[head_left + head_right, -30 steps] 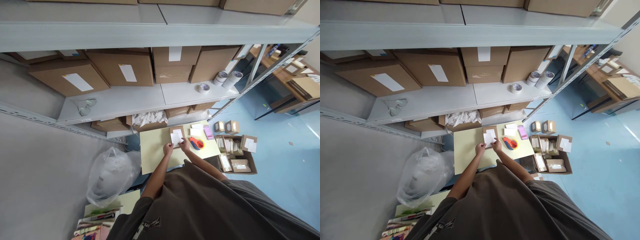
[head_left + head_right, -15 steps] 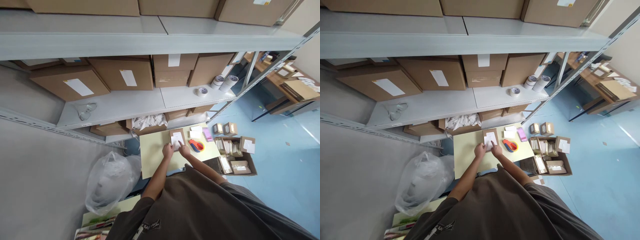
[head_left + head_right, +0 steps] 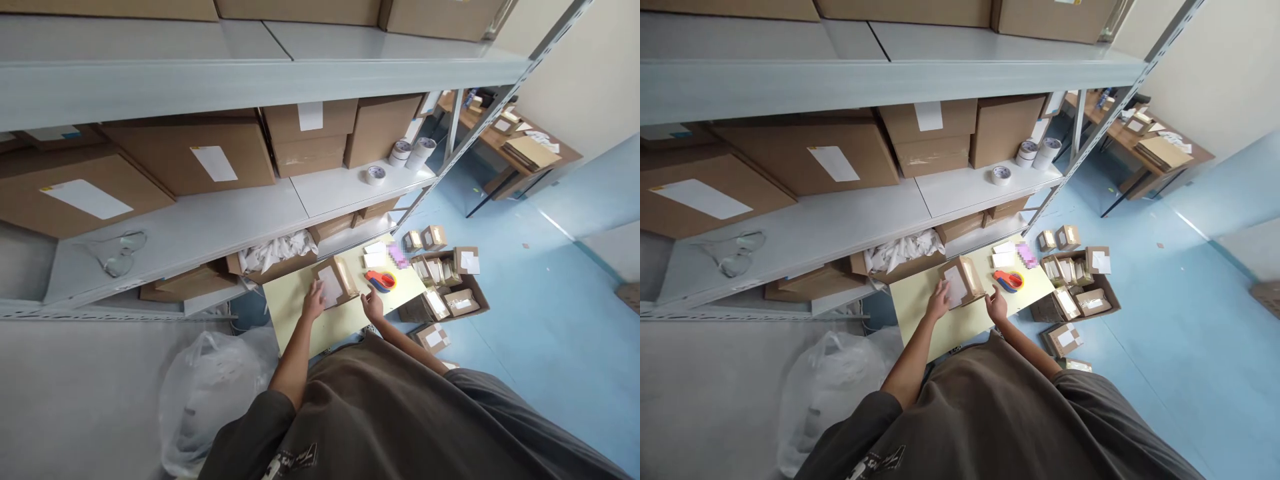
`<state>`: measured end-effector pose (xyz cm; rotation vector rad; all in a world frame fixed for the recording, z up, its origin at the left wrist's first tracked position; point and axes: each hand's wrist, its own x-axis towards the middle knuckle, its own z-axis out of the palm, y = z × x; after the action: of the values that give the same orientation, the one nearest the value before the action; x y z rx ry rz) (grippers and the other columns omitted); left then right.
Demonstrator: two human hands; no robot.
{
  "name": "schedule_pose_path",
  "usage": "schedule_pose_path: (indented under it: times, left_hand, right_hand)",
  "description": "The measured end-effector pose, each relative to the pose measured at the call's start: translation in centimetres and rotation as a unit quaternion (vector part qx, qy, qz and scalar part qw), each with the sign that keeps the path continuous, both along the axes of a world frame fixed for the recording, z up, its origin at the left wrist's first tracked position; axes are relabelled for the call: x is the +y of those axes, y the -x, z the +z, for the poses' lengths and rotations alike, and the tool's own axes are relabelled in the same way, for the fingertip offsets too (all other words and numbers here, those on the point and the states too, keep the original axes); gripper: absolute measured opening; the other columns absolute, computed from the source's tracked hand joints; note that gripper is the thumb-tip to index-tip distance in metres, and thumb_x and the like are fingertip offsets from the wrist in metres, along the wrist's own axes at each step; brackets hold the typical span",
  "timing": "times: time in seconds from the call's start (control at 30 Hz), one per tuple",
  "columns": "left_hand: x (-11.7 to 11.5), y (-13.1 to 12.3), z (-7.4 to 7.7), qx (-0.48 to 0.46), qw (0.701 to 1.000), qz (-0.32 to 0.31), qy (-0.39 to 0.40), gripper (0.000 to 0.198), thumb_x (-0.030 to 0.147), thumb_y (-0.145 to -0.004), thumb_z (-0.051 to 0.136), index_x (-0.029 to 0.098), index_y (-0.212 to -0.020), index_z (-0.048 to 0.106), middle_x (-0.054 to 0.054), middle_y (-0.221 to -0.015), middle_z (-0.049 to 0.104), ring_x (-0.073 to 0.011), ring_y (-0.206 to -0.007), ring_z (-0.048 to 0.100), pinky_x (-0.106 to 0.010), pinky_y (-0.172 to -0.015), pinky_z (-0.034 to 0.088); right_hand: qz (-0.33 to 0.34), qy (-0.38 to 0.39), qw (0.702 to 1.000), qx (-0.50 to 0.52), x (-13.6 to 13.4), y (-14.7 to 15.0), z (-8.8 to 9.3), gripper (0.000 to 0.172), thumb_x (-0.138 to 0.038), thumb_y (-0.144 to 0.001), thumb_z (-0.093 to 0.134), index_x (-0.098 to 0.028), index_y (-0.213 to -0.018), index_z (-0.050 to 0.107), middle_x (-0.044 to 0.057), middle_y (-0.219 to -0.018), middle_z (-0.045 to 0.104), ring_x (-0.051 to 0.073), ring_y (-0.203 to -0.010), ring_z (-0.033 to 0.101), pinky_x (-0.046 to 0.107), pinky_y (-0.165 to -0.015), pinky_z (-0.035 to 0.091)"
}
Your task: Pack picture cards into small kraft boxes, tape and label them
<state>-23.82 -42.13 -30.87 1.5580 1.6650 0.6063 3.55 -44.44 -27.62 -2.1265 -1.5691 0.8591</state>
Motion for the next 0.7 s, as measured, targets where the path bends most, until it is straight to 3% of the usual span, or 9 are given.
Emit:
schedule_pose_path:
  times: [0.1,0.17,0.23,0.33,0.53,0.6,0.7]
  left_hand:
    - [-2.3,0.5,0.1,-0.073,0.981,0.163,0.081,0.073,0.056,-0.097,0.067,0.023,-0.16,0.053,-0.015,-0.168,0.049,-0.0329,-0.16,0.04,-0.045,-0.128,0.038]
    - [-3.5,-0.6,0.6,-0.155,0.962,0.173,0.144,0.079,0.058,-0.089,0.078,0.024,-0.156,0.056,-0.015,-0.154,0.065,-0.0332,-0.146,0.059,-0.044,-0.119,0.047]
    - [-4.0,-2.1,1.2,-0.218,0.951,0.165,0.143,0.08,0.056,-0.081,0.086,0.023,-0.149,0.061,-0.014,-0.134,0.077,-0.0332,-0.129,0.071,-0.044,-0.111,0.053]
    - [-3.9,-3.4,2.2,-0.272,0.937,0.188,0.115,0.08,0.054,-0.081,0.087,0.021,-0.149,0.061,-0.014,-0.123,0.081,-0.0308,-0.119,0.076,-0.043,-0.105,0.057]
    - [-1.5,-4.5,5.7,-0.265,0.952,0.141,0.06,0.086,0.044,-0.089,0.081,0.025,-0.165,0.045,-0.014,-0.148,0.069,-0.0301,-0.142,0.063,-0.042,-0.115,0.052]
    - [0.0,-6.1,7.2,-0.27,0.956,0.102,0.044,0.088,0.044,-0.091,0.079,0.025,-0.168,0.041,-0.013,-0.152,0.066,-0.03,-0.146,0.059,-0.041,-0.115,0.053]
    - [2.8,-10.4,9.3,-0.291,0.956,0.029,0.028,0.09,0.045,-0.091,0.078,0.027,-0.17,0.037,-0.01,-0.157,0.062,-0.0299,-0.145,0.059,-0.041,-0.115,0.054]
  right_hand:
    - [-0.039,0.013,0.992,0.119,1.7,1.5,-0.4,0.061,-0.053,-0.094,0.058,-0.021,-0.146,0.061,0.012,-0.12,0.076,0.028,-0.099,0.074,0.038,-0.09,0.056]
    - [-0.006,0.046,0.979,0.201,2.7,3.2,-0.7,0.057,-0.057,-0.09,0.063,-0.021,-0.134,0.068,0.013,-0.122,0.076,0.028,-0.105,0.073,0.04,-0.094,0.056]
    - [0.029,0.059,0.963,0.261,3.4,4.7,-0.7,0.052,-0.059,-0.088,0.065,-0.022,-0.123,0.071,0.01,-0.114,0.078,0.027,-0.104,0.071,0.04,-0.094,0.056]
    - [0.036,0.044,0.948,0.312,4.3,5.7,-0.1,0.047,-0.057,-0.084,0.067,-0.023,-0.116,0.072,0.006,-0.106,0.078,0.025,-0.097,0.068,0.038,-0.089,0.056]
    - [-0.027,-0.023,0.918,0.394,4.5,3.1,3.4,0.049,-0.053,-0.078,0.075,-0.022,-0.116,0.073,0.007,-0.11,0.078,0.024,-0.094,0.067,0.038,-0.087,0.054]
    - [-0.069,-0.061,0.909,0.406,4.3,1.6,4.6,0.048,-0.053,-0.08,0.075,-0.022,-0.116,0.074,0.007,-0.111,0.078,0.024,-0.093,0.067,0.038,-0.087,0.055]
    - [-0.135,-0.129,0.891,0.413,4.0,-2.0,6.2,0.045,-0.053,-0.084,0.072,-0.023,-0.118,0.074,0.007,-0.113,0.077,0.024,-0.095,0.069,0.039,-0.089,0.056]
